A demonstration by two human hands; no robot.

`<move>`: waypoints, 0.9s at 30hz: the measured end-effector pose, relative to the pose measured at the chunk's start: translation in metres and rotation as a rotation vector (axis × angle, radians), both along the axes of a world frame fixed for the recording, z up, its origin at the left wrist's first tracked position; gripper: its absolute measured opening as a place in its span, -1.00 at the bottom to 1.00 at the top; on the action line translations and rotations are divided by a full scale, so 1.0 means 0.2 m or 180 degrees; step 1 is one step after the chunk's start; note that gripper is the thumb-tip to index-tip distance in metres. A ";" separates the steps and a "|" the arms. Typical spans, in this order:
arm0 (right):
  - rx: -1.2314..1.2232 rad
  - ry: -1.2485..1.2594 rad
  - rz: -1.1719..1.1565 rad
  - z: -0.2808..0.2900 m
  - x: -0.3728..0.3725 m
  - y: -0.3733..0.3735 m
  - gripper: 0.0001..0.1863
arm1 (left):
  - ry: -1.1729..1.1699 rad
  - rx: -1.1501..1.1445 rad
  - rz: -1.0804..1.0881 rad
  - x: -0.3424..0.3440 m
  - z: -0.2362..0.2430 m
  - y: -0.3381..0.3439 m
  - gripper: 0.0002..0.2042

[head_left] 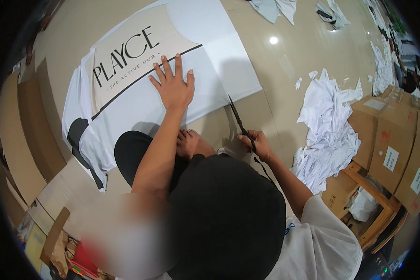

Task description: The person cuts a dark green fabric piece using scissors, following a white paper template with the text 'PLAYCE'. The person adjusts the fabric and template, then continues cutting along the template's edge.

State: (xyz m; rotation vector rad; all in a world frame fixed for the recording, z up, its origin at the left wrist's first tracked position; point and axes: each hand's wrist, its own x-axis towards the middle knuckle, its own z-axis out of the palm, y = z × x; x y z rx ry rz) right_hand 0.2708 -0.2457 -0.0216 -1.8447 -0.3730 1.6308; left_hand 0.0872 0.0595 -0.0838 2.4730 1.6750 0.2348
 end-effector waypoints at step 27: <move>-0.0066 -0.0238 0.0048 0.01 -0.01 0.00 -0.56 | 0.0042 0.0043 -0.0057 0.00 0.00 0.00 -0.28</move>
